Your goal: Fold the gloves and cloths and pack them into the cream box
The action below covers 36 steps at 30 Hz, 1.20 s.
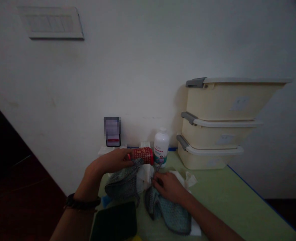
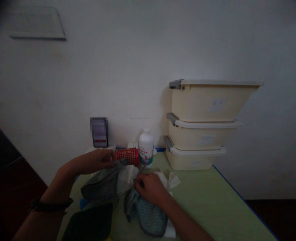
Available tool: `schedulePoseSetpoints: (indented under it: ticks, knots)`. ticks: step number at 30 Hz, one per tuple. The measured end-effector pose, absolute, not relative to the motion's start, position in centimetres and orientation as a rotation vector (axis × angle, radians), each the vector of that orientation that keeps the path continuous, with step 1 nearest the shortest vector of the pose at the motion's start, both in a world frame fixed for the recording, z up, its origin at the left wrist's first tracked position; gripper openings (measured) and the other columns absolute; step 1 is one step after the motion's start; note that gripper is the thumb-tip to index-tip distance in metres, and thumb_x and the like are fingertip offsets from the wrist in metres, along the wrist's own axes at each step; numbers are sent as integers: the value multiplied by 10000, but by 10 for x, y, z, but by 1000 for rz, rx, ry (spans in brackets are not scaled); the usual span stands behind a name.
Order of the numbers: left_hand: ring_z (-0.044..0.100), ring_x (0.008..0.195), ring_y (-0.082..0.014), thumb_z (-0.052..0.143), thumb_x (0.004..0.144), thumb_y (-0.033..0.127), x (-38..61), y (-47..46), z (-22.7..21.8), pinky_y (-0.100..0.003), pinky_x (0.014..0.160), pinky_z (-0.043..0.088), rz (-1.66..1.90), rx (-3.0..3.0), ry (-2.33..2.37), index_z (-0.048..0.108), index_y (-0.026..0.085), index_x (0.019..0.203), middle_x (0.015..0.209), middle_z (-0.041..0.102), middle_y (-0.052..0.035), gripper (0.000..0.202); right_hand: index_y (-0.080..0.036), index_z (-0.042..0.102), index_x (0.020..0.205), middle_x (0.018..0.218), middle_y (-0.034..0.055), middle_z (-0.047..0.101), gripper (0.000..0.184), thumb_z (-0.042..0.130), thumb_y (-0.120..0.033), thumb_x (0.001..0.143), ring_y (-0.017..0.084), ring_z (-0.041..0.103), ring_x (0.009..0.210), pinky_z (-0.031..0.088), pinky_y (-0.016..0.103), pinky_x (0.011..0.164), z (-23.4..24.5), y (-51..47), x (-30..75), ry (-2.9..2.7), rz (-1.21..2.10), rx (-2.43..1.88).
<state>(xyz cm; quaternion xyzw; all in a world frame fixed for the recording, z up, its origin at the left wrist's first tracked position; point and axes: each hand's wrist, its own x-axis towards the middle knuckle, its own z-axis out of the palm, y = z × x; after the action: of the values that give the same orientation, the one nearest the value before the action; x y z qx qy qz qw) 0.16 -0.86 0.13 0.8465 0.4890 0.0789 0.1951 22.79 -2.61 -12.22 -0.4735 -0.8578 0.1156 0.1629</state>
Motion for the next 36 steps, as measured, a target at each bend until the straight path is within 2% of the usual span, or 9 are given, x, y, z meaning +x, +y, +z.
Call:
schedulePoseSetpoints:
  ticks: [4, 8, 11, 14, 20, 25, 30, 34, 36]
  knots:
    - [597, 700, -185, 487, 775, 290, 0, -8, 1, -239, 592, 394, 253, 2379, 1348, 603, 190, 904, 776, 651, -15, 200, -173, 618, 791, 686, 37, 680, 197, 462, -275, 857, 140, 587, 603, 291, 242, 548, -124, -25, 229, -2445, 326, -1352]
    - [543, 605, -166, 516, 753, 321, 0, -8, -1, -234, 534, 366, 278, 2392, 1365, 579, 182, 769, 654, 578, 8, 154, -172, 616, 794, 696, 45, 682, 211, 454, -289, 862, 152, 596, 619, 288, 250, 554, -124, -26, 229, -2442, 315, -1350]
    - [533, 672, -166, 501, 765, 355, 2, -8, 1, -254, 610, 397, 399, 2422, 1393, 542, 179, 716, 742, 551, -12, 187, -170, 613, 792, 688, 46, 679, 216, 446, -286, 865, 151, 597, 616, 287, 249, 553, -124, -26, 229, -2441, 316, -1345]
    - [524, 746, -172, 455, 805, 369, 3, -7, 5, -278, 698, 404, 544, 2447, 1412, 502, 183, 704, 801, 529, -23, 217, -168, 610, 782, 678, 43, 676, 213, 448, -280, 863, 146, 592, 601, 284, 247, 546, -123, -26, 229, -2443, 323, -1340]
    - [492, 610, -144, 433, 853, 393, 4, -7, 8, -252, 581, 377, 718, 2406, 1351, 520, 183, 700, 626, 515, 23, 273, -168, 610, 780, 681, 40, 676, 182, 465, -253, 847, 143, 592, 603, 287, 242, 550, -123, -25, 229, -2450, 338, -1326]
    - [562, 756, -165, 479, 834, 347, 8, -7, 8, -273, 691, 434, 880, 2286, 1230, 587, 167, 824, 813, 619, -30, 209, -166, 614, 799, 691, 38, 680, 171, 466, -239, 841, 139, 590, 600, 291, 239, 550, -123, -25, 229, -2447, 343, -1323]
    - [570, 660, -157, 372, 868, 417, 14, -6, 3, -286, 629, 463, 1148, 1953, 1047, 459, 189, 753, 738, 615, -34, 269, -163, 625, 801, 693, 49, 683, 186, 469, -256, 839, 152, 591, 607, 290, 247, 555, -123, -26, 229, -2442, 340, -1346]
    - [591, 724, -174, 364, 838, 404, 22, -6, 0, -307, 678, 484, 1277, 1765, 936, 416, 197, 725, 779, 613, -50, 241, -165, 620, 807, 696, 48, 681, 160, 485, -248, 823, 159, 597, 628, 295, 246, 561, -122, -25, 229, -2442, 349, -1365]
    - [584, 689, -167, 339, 832, 394, 25, -6, 0, -304, 659, 482, 1263, 1783, 936, 382, 207, 690, 710, 585, -28, 238, -165, 619, 802, 701, 51, 682, 152, 490, -244, 817, 163, 601, 636, 299, 249, 568, -122, -25, 230, -2440, 355, -1371]
